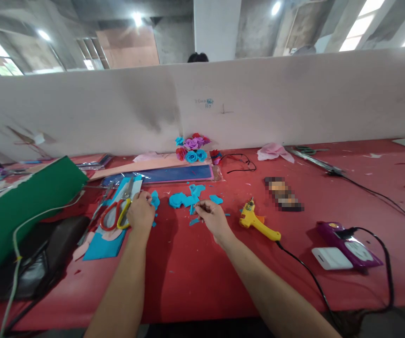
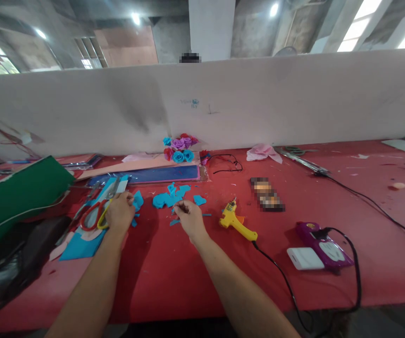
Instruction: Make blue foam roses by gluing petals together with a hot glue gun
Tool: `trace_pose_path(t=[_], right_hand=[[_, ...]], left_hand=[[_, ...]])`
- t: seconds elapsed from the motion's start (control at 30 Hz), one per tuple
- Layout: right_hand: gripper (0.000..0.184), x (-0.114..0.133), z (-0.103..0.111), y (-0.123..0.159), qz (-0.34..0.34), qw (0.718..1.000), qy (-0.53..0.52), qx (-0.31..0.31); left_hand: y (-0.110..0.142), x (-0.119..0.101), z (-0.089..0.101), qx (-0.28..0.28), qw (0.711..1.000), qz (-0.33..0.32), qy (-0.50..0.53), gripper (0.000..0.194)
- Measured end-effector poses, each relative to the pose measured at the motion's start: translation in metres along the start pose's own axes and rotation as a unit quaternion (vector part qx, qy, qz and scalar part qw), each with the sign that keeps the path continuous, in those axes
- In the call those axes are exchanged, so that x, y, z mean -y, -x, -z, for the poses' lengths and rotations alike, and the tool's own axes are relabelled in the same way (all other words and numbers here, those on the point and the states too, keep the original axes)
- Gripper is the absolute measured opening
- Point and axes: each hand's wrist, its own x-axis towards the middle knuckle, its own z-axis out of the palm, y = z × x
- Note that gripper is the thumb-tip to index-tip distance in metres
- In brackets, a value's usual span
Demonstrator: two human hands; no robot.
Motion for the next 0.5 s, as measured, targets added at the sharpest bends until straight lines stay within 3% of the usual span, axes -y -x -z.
trace_pose_path(t=[0.2,0.5], right_hand=[[0.014,-0.0005,-0.0003,-0.0001,-0.001,1.0,-0.005,-0.003],[0.013,-0.0022,0.0,-0.0002,0.004,1.0,-0.003,-0.003]], left_hand=[[-0.0025,0.0032,-0.0037,0.047,0.999,0.006,-0.007,0.017],[-0.0017,0.0008,0.0001,-0.007,1.0,0.007,0.012,0.018]])
